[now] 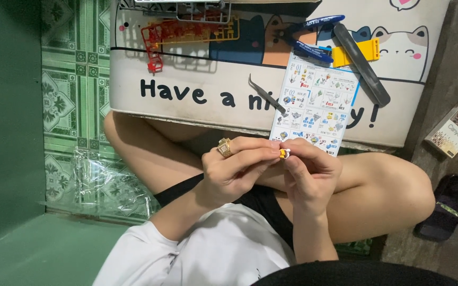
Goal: The person assembles a small plastic model kit by hand, snapping together red and yellow pieces, then using blue-handled pliers to remove a green part from a sprue and trim its edges. The workspace includes a patterned green floor, a white box with cat graphics, and an instruction sheet.
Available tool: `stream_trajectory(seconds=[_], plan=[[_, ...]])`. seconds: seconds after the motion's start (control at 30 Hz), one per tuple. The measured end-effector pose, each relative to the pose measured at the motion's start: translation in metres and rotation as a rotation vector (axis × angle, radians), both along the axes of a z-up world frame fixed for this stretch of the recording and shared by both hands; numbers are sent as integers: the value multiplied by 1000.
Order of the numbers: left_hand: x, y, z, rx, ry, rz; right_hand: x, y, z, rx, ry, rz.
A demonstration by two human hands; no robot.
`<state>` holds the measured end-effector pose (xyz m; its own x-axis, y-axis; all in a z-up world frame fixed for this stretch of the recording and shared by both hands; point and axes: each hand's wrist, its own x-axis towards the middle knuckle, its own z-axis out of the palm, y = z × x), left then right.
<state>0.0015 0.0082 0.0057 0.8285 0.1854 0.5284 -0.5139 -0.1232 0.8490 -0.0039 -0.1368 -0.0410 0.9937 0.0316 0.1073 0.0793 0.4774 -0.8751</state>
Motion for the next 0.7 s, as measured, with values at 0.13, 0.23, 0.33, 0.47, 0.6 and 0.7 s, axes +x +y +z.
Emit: stream_trajectory(seconds=[0.13,0.23,0.33,0.47,0.6,0.7], plan=[[0,-1,1,14,-1,19,1,2,4,-32,11,17],[0,-1,1,25,-25,30,1,1,0,-43,-17,2],[-1,0,1,51,-44,39,1,1,-2,-47,-28,-18],[-1,1,0,78,-62,30,0,0,-3,-82,-69,-29],[-1,3,1,108,-81,24,-1,-2,-5,-139,-133,-51],[0,4,2,108,-116,14,4,-3,1,-167,-173,-37]])
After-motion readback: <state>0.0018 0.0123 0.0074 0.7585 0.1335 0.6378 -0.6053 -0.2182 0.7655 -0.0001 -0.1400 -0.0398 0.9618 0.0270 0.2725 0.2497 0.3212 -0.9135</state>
